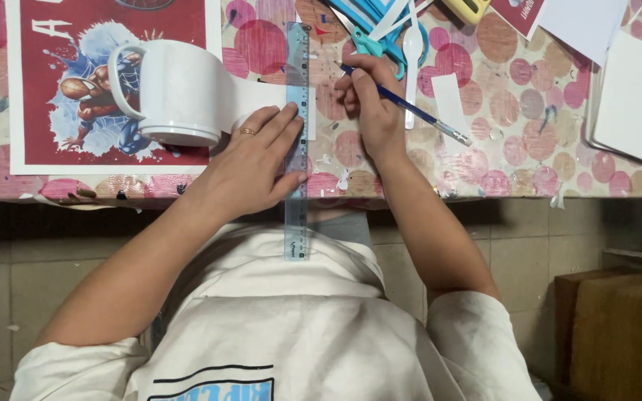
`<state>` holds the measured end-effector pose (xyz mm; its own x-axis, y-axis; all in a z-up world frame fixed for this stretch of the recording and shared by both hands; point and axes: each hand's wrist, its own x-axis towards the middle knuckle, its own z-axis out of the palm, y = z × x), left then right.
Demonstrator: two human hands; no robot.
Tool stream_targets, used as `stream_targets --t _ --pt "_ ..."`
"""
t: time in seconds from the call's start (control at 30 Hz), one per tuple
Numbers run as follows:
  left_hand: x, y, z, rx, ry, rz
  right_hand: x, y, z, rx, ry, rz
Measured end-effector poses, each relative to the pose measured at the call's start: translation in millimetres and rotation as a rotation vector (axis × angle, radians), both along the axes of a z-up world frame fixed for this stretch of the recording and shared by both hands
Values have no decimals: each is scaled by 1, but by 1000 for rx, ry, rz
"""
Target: Measure, cut, and apply a printed graphic wrap to a ceramic mug using adhesive tape.
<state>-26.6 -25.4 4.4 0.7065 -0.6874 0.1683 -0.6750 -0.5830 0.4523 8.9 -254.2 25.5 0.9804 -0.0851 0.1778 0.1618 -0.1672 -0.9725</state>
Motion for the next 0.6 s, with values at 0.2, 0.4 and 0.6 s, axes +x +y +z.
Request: stream_targets --t 0.2,0.4,0.6 --pt "0 1 1 -31 -12 -2 0 1 -2 -14 14 19" --pt "-1 2 1 -36 12 -4 0 2 -1 -45 12 30" --pt "0 2 -2 -51 -8 -5 -1 5 -1 -76 -2 33"
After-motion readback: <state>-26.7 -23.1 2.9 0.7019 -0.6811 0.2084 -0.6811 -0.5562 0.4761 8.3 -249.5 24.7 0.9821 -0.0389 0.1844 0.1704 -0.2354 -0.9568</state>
